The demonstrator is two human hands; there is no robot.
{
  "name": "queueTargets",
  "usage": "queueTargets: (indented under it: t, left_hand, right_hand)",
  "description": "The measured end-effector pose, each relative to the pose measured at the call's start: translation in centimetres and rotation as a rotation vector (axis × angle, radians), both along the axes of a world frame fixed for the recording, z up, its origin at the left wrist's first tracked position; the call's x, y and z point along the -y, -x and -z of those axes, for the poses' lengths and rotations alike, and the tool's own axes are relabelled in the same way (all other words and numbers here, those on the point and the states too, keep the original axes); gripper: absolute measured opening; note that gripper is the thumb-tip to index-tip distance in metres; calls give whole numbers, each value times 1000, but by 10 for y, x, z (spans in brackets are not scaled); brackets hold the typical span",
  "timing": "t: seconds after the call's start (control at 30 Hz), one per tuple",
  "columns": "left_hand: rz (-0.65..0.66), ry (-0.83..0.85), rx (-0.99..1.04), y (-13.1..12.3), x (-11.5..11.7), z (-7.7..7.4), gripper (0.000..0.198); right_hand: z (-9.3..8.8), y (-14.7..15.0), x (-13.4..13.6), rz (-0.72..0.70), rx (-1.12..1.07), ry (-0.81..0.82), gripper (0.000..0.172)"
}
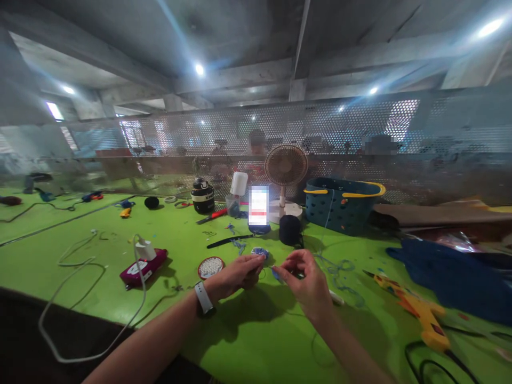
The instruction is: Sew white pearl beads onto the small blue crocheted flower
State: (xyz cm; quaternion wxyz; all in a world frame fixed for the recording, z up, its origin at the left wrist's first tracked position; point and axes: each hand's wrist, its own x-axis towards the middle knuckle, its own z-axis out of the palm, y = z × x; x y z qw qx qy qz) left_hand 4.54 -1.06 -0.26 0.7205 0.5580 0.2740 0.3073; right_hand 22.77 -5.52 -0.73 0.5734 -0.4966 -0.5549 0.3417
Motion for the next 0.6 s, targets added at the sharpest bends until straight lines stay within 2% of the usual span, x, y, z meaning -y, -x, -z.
queueTargets:
  t: [0.13, 0.37, 0.6]
  left_hand:
    - [-36, -21, 24, 0, -2, 1, 45]
    - [-132, -38, 58, 3, -9, 2, 45]
    - [-208, -43, 115, 8, -20, 3, 49]
  right_hand:
    - [-4, -2, -1, -66, -5, 57, 54]
    - [-6, -5, -3, -39, -96, 122, 58]
    - [-3, -17, -12, -83, -123, 183, 60]
